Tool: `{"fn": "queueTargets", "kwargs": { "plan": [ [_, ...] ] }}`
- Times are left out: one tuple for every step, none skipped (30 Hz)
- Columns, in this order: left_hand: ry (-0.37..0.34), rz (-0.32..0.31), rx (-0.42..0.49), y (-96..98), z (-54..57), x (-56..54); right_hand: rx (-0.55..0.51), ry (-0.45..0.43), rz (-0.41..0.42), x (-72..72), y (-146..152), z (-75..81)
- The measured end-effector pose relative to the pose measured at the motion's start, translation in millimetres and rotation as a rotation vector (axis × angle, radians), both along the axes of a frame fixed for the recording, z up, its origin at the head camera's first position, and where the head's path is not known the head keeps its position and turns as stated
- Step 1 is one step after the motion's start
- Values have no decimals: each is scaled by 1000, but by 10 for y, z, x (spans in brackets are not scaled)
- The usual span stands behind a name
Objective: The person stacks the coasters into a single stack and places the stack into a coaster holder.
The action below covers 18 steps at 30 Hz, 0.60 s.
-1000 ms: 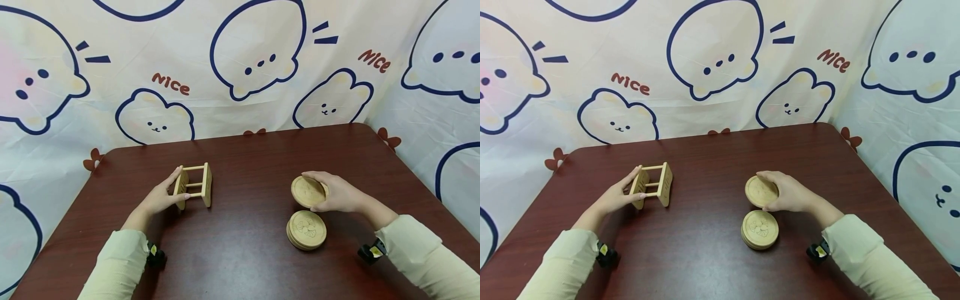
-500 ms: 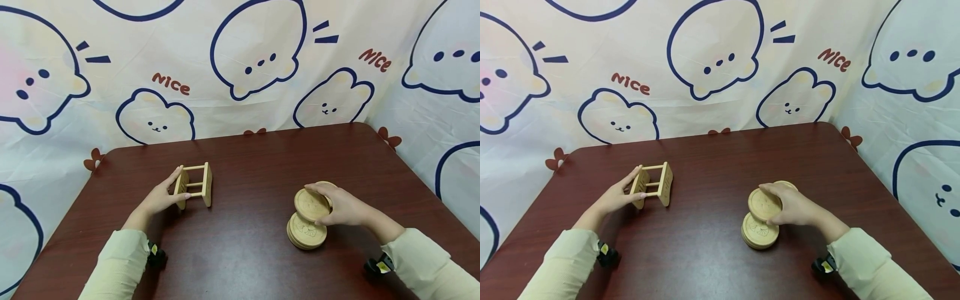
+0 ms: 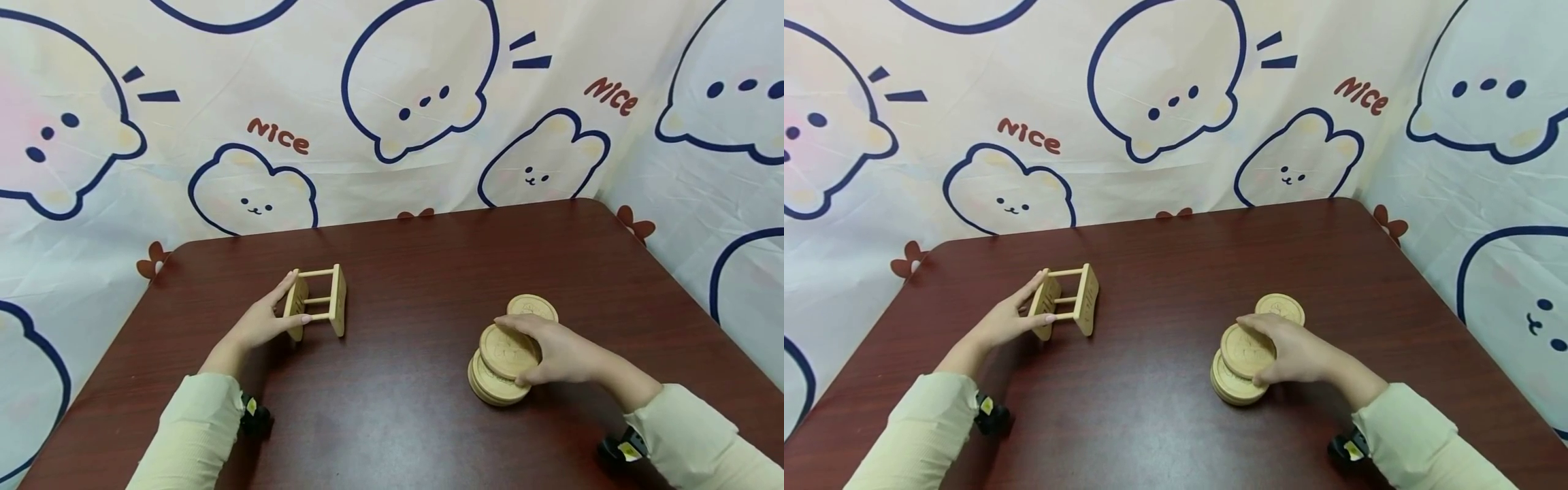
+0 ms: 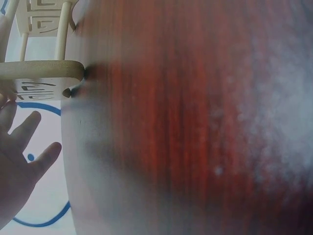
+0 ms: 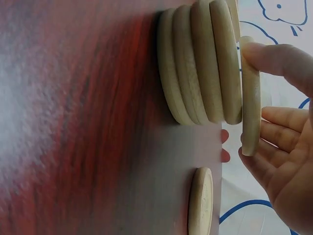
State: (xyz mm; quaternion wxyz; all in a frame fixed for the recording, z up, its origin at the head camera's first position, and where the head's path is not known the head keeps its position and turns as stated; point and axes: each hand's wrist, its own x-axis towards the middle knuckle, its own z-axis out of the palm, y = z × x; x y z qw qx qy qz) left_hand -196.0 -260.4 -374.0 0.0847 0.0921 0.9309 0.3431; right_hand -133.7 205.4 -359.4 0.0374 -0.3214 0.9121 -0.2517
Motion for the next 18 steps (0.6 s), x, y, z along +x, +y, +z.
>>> {"fn": "queueTargets", "kwargs": {
  "plan": [
    [-1,-1,-3,0,1,-2,-2,1,4,6,-4,0],
    [-3,0,-3,3,2,-4,-3,2,8,13,-8,1],
    [-4,0,-3,6,3,-5,-4,4,10,20,-11,2],
    [-6,1,-3,8,4,-6,-6,3,15,28,-14,5],
    [-5,0,-4,10,5,-7,-5,1,20,35,-18,6],
    [-5,-1,-1,11,4,-7,-7,-3,25,42,-22,8],
    [-6,-1,2,13,3,-6,-8,-9,31,49,-26,10],
    [-7,-2,5,15,2,-5,-7,-14,36,55,-29,10],
    [-8,-2,7,16,3,-3,-8,-17,41,61,-33,9],
    [-10,-2,9,16,4,-1,-7,-21,48,65,-37,9],
    [-12,-1,12,18,6,2,-9,-27,52,69,-41,7],
    [-14,0,16,19,7,3,-12,-29,58,72,-45,5],
    [-16,3,16,19,8,4,-13,-28,62,75,-47,2],
    [-17,3,17,19,9,4,-15,-27,67,78,-49,-1],
    [-17,4,15,18,10,3,-17,-26,72,80,-50,-3],
    [-17,5,14,17,10,2,-17,-25,76,83,-50,-5],
    [-16,5,12,17,9,1,-19,-23,82,86,-49,-7],
    [-15,4,10,16,8,0,-19,-17,87,90,-48,-9]
  ]
}}
